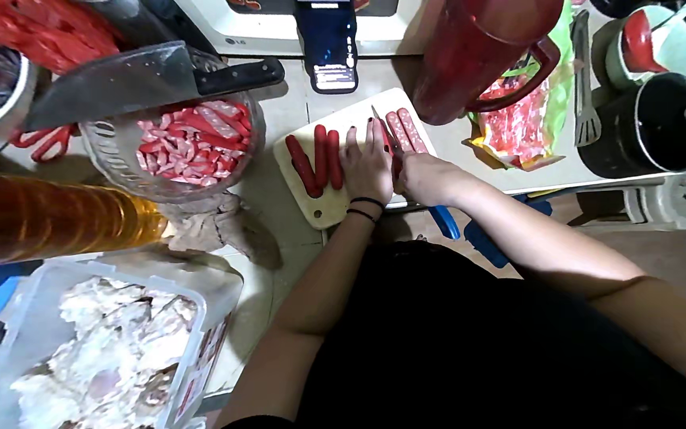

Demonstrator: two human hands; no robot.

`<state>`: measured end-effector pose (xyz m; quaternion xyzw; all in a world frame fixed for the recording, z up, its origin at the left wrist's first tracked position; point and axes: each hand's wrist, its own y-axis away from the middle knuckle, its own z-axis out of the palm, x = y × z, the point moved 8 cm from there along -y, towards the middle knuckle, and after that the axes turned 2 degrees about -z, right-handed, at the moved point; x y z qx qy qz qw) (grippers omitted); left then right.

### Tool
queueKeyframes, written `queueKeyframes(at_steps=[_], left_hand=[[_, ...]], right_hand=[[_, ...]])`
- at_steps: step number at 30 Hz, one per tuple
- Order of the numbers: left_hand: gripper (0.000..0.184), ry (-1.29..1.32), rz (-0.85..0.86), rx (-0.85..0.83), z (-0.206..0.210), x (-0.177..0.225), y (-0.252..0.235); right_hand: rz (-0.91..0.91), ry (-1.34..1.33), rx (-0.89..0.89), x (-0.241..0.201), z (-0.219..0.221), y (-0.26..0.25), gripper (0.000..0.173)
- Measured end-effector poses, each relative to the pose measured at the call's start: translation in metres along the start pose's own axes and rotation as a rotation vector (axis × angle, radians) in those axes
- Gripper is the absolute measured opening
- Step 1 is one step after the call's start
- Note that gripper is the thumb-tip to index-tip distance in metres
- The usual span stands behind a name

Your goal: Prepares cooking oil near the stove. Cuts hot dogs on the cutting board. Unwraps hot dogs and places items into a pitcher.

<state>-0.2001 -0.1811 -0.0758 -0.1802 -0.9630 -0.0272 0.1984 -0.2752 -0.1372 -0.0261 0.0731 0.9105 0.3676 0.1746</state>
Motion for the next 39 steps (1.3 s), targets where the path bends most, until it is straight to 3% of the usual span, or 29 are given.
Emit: queueKeyframes(at_steps=[4, 6, 9, 17, 21, 25, 31, 39], left_hand=[[0.057, 0.018, -0.021, 0.005, 0.003, -0.003, -0.002], [0.056, 0.016, -0.018, 0.046, 0.003, -0.003, -0.002], [0.056, 0.001, -0.008, 0.057, 0.003, -0.002, -0.002], [0.054, -0.023, 0.001, 0.088, 0.003, -0.004, -0.001], [0.053, -0.036, -0.011, 0.091, 0.005, -0.004, -0.002], [0.054, -0.054, 0.000, 0.049, 0.006, -0.004, -0.003], [0.052, -0.090, -0.007, 0.033, 0.006, -0.003, -0.004], [0.058, -0.083, 0.048, 0.017, -0.002, 0.002, 0.007]], right_hand=[[0.011, -0.002, -0.075, -0.001, 0.001, 0.019, 0.049], [0.042, 0.008, -0.084, 0.000, 0.004, 0.025, 0.035], [0.076, 0.000, -0.058, 0.001, 0.010, 0.019, 0.029], [0.034, -0.060, -0.035, 0.004, 0.016, 0.016, 0.032], [0.009, -0.051, -0.068, 0.007, 0.023, 0.029, 0.047], [0.094, -0.060, -0.021, 0.007, 0.032, 0.022, 0.029], [0.090, -0.098, 0.196, 0.014, 0.058, 0.008, 0.030], [0.084, -0.063, 0.049, 0.022, 0.057, 0.020, 0.037]])
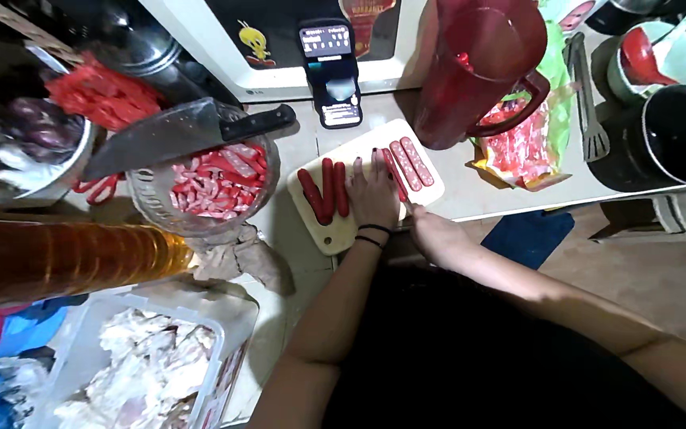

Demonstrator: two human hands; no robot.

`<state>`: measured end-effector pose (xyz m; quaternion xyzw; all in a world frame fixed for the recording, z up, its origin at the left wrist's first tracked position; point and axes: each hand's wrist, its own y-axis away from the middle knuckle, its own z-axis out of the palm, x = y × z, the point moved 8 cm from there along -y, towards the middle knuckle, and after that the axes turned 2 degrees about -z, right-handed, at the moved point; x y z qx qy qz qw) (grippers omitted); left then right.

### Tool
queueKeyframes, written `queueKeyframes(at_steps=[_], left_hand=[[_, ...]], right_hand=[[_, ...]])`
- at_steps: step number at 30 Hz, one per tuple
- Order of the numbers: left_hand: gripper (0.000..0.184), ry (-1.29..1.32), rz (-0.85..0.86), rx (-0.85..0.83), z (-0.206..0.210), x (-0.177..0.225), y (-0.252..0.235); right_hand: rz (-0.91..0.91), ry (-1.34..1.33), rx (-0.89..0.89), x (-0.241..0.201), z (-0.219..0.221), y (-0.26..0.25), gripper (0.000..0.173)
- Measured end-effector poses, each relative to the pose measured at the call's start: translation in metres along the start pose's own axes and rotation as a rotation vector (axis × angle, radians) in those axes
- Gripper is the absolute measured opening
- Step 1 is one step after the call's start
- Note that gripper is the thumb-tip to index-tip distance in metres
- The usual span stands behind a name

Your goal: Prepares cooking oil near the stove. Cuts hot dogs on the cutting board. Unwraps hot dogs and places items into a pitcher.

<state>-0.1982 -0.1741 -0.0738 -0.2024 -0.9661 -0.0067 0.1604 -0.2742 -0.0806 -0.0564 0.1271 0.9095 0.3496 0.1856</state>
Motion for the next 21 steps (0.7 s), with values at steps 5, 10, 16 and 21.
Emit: queueKeyframes(at_steps=[5, 10, 16, 21], left_hand=[[0.050, 0.024, -0.062, 0.030, 0.002, -0.003, -0.008], [0.050, 0.115, -0.043, -0.019, 0.002, -0.005, -0.004], [0.053, 0.324, -0.060, 0.102, -0.052, -0.029, 0.024], [0.058, 0.406, -0.227, -0.016, -0.063, -0.045, 0.035]], right_hand=[[-0.052, 0.106, -0.246, 0.037, -0.002, 0.053, 0.035], [-0.052, 0.130, -0.371, 0.058, -0.014, 0.086, 0.029], [-0.168, -0.037, -0.277, 0.039, -0.032, 0.095, 0.027], [-0.249, 0.016, -0.232, 0.003, -0.014, 0.060, 0.029]])
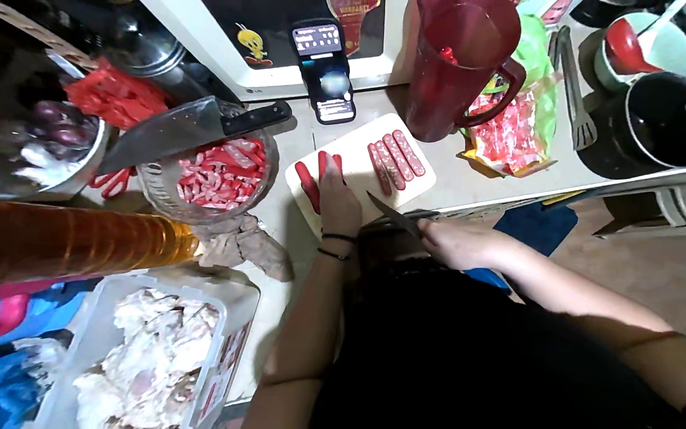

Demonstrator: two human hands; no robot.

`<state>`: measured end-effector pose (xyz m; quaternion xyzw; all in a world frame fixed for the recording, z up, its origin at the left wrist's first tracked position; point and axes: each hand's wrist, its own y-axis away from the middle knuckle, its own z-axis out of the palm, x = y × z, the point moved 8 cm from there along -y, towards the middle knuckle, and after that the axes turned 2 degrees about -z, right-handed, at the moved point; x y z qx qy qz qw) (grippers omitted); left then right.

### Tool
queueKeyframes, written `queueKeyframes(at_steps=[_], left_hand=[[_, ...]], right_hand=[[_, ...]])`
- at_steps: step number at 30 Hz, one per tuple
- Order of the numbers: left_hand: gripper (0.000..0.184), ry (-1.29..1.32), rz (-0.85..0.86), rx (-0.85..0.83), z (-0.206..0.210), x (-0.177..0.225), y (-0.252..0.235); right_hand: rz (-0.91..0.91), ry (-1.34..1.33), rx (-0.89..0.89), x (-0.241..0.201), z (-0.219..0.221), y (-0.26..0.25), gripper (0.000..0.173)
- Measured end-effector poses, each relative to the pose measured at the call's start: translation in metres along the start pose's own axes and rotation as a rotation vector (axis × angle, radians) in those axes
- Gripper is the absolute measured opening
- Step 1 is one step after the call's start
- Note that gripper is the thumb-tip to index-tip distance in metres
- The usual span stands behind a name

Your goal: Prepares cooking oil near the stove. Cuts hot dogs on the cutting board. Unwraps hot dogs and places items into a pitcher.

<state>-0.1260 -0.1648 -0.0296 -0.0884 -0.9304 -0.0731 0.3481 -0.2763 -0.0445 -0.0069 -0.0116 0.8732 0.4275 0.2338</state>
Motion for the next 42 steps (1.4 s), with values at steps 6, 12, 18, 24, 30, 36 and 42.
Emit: queueKeyframes(at_steps=[6, 12, 18, 24, 30, 36, 42], left_hand=[[0.048, 0.128, -0.046, -0.075, 0.013, -0.005, 0.006], [0.044, 0.072, 0.139, 0.000, 0.034, 0.007, 0.001], [0.042, 0.027, 0.211, 0.103, 0.040, 0.001, -0.003], [0.041, -0.036, 0.231, 0.162, 0.048, -0.004, -0.018], [0.050, -0.130, 0.253, 0.168, 0.046, 0.000, -0.009], [0.054, -0.147, 0.222, 0.138, 0.047, 0.001, -0.008], [0.052, -0.156, 0.219, 0.129, 0.047, 0.002, -0.007]], right_hand=[[0.124, -0.054, 0.208, 0.011, -0.016, -0.032, 0.027], [0.110, -0.124, 0.253, 0.005, -0.026, -0.043, 0.024], [0.064, -0.131, 0.259, -0.008, -0.027, -0.060, 0.022], [0.123, -0.021, 0.255, -0.017, -0.039, -0.056, 0.027], [0.113, -0.011, 0.234, -0.021, -0.042, -0.050, 0.026], [0.101, -0.052, 0.258, -0.020, -0.040, -0.048, 0.024], [0.127, -0.037, 0.170, -0.024, -0.047, -0.052, 0.026]])
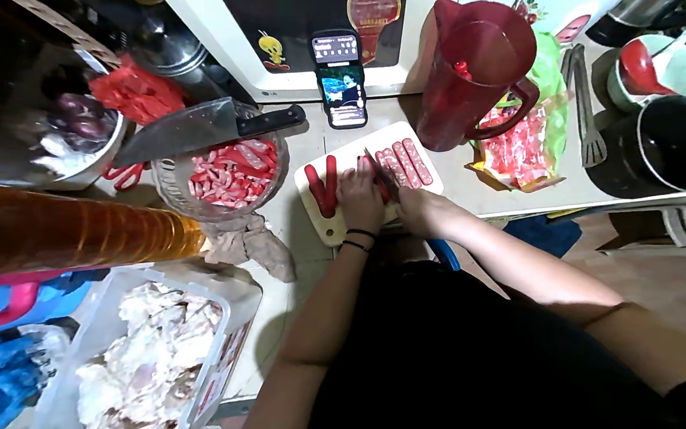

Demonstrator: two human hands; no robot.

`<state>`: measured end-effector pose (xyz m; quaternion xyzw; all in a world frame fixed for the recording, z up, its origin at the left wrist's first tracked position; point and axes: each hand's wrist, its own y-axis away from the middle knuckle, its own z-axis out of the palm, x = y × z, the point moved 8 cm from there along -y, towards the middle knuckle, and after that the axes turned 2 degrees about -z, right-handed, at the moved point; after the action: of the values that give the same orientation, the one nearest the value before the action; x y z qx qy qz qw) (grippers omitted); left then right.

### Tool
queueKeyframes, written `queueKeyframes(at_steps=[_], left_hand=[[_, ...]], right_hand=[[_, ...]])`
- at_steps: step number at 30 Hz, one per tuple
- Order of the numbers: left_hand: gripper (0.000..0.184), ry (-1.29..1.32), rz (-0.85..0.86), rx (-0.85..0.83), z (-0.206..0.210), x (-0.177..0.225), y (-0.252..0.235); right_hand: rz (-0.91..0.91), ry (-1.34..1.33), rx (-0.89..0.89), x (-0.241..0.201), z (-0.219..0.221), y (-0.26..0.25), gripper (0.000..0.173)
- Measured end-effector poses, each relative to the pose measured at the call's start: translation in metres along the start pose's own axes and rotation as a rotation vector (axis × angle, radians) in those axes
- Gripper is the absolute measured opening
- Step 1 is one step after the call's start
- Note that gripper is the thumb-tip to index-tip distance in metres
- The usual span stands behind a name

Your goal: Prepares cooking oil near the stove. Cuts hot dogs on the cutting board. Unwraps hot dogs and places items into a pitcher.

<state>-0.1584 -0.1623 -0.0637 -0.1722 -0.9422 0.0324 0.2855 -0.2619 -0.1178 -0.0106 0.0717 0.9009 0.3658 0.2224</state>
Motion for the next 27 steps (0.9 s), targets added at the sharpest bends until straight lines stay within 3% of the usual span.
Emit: queueKeyframes(at_steps=[22, 27], left_hand=[[0.047, -0.016, -0.086, 0.009, 0.004, -0.007, -0.011], [0.048, -0.049, -0.091, 0.018, 0.007, -0.007, -0.012]], right_hand=[[0.105, 0.115, -0.021, -0.024, 0.002, -0.025, 0.025], [0.002, 0.074, -0.043, -0.017, 0.000, -0.018, 0.023]])
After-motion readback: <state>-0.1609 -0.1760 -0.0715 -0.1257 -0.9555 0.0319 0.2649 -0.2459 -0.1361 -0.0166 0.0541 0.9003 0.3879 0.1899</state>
